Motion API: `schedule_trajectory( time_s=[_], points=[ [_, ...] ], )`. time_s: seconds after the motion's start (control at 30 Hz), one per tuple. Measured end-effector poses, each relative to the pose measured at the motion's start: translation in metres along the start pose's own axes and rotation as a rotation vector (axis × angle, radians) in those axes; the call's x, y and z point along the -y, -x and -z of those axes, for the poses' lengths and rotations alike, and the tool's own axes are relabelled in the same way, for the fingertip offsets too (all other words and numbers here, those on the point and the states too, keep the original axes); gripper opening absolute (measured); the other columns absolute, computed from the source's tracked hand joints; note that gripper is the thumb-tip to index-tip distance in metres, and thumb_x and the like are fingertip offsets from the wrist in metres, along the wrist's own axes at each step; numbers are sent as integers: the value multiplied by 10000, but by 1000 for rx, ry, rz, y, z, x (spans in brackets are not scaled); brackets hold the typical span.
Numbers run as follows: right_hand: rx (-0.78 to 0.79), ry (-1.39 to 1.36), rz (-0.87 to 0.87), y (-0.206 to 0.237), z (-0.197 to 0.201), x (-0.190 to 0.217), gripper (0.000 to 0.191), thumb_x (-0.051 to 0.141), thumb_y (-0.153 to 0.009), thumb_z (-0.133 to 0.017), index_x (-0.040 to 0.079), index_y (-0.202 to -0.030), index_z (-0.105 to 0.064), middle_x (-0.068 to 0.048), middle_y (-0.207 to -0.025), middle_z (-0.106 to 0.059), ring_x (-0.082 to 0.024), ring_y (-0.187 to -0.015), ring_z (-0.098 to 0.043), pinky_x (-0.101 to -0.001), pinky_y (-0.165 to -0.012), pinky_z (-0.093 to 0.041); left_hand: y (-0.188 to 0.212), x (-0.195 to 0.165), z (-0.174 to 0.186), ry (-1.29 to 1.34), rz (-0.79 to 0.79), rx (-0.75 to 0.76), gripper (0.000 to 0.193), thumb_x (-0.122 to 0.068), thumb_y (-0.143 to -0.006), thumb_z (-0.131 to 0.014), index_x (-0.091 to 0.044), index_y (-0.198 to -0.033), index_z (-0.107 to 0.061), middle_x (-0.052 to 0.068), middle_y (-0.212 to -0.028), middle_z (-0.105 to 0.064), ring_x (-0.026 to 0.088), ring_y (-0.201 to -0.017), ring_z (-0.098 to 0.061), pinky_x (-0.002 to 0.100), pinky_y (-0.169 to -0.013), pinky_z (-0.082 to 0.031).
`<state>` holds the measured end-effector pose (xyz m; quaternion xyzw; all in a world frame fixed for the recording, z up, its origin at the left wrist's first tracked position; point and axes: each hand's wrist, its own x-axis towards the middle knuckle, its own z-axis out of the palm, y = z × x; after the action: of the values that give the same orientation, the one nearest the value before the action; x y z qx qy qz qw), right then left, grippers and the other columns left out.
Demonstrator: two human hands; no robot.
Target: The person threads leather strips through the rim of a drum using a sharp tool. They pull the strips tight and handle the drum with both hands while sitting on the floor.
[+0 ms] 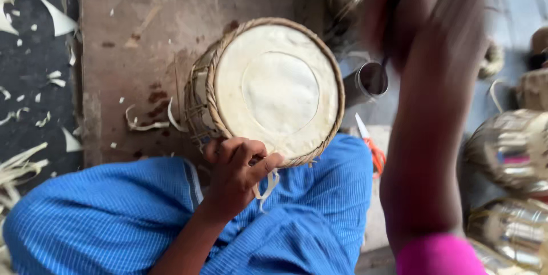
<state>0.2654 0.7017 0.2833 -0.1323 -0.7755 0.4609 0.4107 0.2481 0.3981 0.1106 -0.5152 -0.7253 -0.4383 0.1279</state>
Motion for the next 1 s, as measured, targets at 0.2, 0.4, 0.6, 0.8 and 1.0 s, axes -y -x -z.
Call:
schedule_trajectory(
  time_s=[0.2,0.4,0.6,0.8,1.0],
  points=[
    [1625,60,-357,216,-30,11,475,344,-902,-784,116,-1299,-655,-71,-1051,-738,-280,-925,-721,-382,-803,-557,5,21,-1,36,42,-15,430,-162,-866,-715,-253,-1280,-639,-65,-1113,-615,207,-1066,-538,477,-956,-304],
    [905,280,-475,217,-30,22,195,210,-832,-712,121,-996,-767,-28,-948,-776,-234,-873,-762,-355,-812,-597,5,22,-3,5,13,-60,458,-181,-915,-767,-182,-1341,-599,-32,-1194,-617,210,-1086,-570,444,-950,-303],
    [432,655,131,192,-53,0,243,269,-804,-829,132,-987,-747,-55,-992,-668,-302,-998,-592,-420,-910,-430,-1,19,0,41,31,-39,336,-187,-925,-757,-172,-1233,-622,23,-1270,-616,182,-1175,-587,416,-959,-315],
    [294,42,-158,192,-49,-45,146,237,-914,-685,93,-912,-707,-36,-948,-717,-188,-888,-617,-360,-837,-442,4,23,2,80,26,23,243,-160,-918,-741,-185,-1143,-655,-6,-1255,-627,175,-1176,-587,411,-988,-316],
    [139,-217,-205,126,-20,-45,307,312,-1080,-665,8,-1113,-680,-92,-1076,-705,-173,-939,-622,-339,-852,-532,0,21,9,98,26,61,269,-173,-892,-744,-167,-1147,-660,4,-1251,-617,197,-1148,-582,427,-966,-315]
  ],
)
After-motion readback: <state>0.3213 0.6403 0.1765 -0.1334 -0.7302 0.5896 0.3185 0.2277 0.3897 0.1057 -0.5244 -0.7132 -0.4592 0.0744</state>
